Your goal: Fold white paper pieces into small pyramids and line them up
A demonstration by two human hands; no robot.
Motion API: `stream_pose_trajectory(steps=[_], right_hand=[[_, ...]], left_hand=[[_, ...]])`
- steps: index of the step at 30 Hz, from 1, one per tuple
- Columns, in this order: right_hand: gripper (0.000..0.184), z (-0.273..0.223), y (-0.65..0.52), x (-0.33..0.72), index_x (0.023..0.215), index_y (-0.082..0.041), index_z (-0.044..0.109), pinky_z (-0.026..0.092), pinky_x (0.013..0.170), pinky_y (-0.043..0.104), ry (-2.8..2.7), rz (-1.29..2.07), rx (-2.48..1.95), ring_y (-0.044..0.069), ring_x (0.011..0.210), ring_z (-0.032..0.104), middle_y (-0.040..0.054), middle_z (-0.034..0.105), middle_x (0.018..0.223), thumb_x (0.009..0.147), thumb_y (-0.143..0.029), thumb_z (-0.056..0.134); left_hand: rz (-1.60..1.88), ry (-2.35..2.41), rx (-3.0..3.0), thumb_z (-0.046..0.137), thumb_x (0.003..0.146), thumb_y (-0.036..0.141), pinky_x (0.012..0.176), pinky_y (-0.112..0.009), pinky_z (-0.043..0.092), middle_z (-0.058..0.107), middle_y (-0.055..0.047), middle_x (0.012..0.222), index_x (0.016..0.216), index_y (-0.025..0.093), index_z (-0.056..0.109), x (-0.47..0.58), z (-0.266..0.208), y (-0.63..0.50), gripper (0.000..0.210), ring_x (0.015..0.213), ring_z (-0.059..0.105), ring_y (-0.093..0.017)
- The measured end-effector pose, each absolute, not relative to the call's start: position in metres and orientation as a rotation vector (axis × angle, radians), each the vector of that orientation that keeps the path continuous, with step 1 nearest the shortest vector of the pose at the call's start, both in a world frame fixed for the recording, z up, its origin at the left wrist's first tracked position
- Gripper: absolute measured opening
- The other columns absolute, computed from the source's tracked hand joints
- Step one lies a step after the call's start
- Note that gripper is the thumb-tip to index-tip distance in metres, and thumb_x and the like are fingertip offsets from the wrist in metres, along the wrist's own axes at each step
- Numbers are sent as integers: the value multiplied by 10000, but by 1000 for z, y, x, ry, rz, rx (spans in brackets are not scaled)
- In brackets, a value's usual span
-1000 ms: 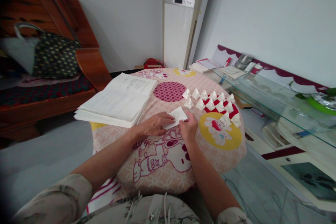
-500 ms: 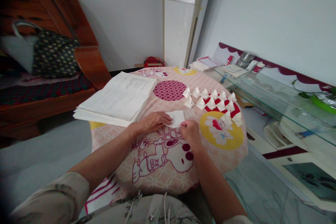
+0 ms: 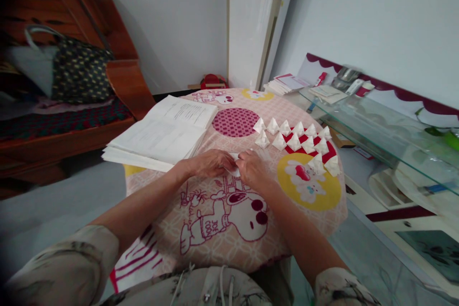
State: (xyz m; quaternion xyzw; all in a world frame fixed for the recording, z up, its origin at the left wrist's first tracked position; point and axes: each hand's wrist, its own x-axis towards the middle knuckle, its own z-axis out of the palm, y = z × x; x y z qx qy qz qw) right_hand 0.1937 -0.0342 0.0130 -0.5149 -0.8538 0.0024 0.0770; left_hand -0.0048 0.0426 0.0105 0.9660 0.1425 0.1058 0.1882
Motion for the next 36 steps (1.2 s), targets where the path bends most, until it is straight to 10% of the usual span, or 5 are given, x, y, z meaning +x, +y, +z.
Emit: stream_pose_trajectory(steps=[15,36], right_hand=[[283,-12,-47,223,891,-217,797,531,884,398,-2472,322,-1106,244,992,633,100,737,1089,868,-55,566],[277,-3,-57,221,799,-212,776,508,816,340,-2409,486,-1120,224,905,625,71,683,886,832,-6,594]], left_hand=[[345,505,2129,631,886,309,614,-205,443,713,-11,731,892,137,776,-10,-10,71,225,655,591,-111],[661,987,2401,659,817,151,719,-273,491,635,-12,766,761,162,656,13,-21,44,57,728,585,-141]])
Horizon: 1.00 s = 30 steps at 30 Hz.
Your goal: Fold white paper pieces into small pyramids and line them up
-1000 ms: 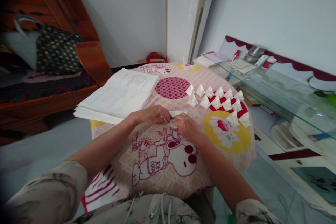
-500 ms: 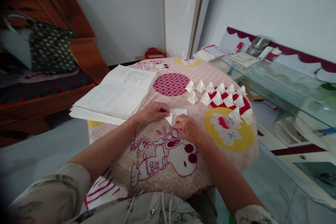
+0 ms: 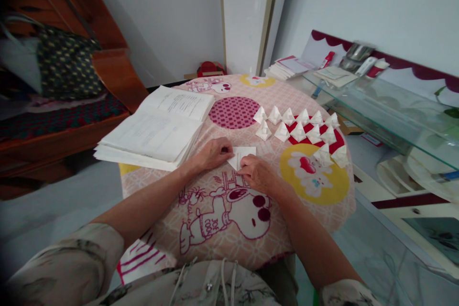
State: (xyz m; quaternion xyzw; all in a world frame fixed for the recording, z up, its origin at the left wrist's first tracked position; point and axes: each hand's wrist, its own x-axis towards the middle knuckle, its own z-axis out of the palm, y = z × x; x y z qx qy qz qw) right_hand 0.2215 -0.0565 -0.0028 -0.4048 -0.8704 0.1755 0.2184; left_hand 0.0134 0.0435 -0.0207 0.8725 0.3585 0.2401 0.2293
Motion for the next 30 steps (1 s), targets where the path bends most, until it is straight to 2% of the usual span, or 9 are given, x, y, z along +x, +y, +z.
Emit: stream_pose_trajectory(steps=[12,20,30], right_hand=[[266,-7,-55,222,784,-200,758,502,809,341,-2442,463,-1123,220,883,616,70,667,873,827,4,593],[280,-8,-55,223,876,-218,783,509,829,340,-2348,519,-1132,205,880,638,59,699,891,850,-37,571],[286,-5,-58,215,896,-186,780,486,804,336,-2448,401,-1134,216,879,583,79,630,880,888,-25,543]], left_hand=[[618,1004,2510,646,840,152,787,-317,521,636,-39,829,801,170,643,16,-20,37,43,796,605,-177],[567,1013,2524,637,863,164,828,-344,515,635,-62,853,819,155,647,17,-19,36,46,833,610,-203],[590,1026,2494,642,840,156,804,-327,517,638,-50,841,797,165,657,17,-18,37,46,807,610,-189]])
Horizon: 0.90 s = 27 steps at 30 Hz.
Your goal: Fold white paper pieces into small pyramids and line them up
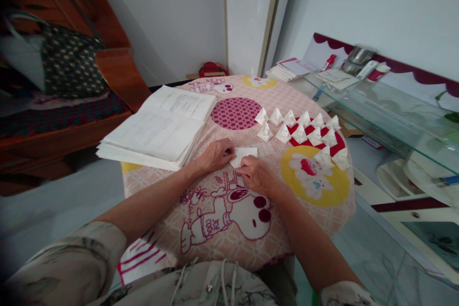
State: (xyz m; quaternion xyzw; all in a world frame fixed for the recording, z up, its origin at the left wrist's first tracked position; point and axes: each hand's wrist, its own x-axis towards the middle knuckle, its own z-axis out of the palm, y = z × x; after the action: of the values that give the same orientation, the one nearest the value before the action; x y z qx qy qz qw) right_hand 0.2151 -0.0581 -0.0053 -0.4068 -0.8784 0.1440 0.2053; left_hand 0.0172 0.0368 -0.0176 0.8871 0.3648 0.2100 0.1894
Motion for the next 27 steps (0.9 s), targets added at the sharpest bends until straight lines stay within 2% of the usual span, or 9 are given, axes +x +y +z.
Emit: stream_pose_trajectory(steps=[5,16,18,22,27], right_hand=[[268,-7,-58,216,931,-204,781,476,794,320,-2438,406,-1152,201,868,572,62,619,883,899,-40,571],[257,-8,-59,215,854,-175,749,500,777,333,-2486,326,-1136,209,852,572,76,616,873,894,-23,547],[262,-10,-59,215,861,-175,753,520,807,349,-2485,299,-1125,220,894,590,96,646,943,885,-19,545],[288,-14,-57,217,896,-182,772,539,935,415,-2471,267,-1090,253,1066,611,130,672,1229,851,-3,552],[290,-12,-54,218,895,-191,797,551,942,447,-2520,244,-1089,266,1063,633,125,710,1231,850,-17,569]], left_hand=[[576,1079,2415,656,822,140,775,-306,505,649,-45,828,775,153,669,18,-14,37,51,791,610,-179],[501,1178,2420,676,830,177,788,-298,512,688,-44,847,795,159,716,22,-11,38,56,802,625,-176],[492,1186,2424,671,830,168,790,-297,513,696,-49,853,794,154,722,23,-11,38,63,805,630,-177],[480,1197,2424,662,832,157,786,-296,511,708,-63,863,807,138,735,24,-10,38,79,809,638,-182],[491,1200,2431,669,825,157,764,-290,509,703,-54,826,780,141,726,26,-12,39,75,777,632,-175]])
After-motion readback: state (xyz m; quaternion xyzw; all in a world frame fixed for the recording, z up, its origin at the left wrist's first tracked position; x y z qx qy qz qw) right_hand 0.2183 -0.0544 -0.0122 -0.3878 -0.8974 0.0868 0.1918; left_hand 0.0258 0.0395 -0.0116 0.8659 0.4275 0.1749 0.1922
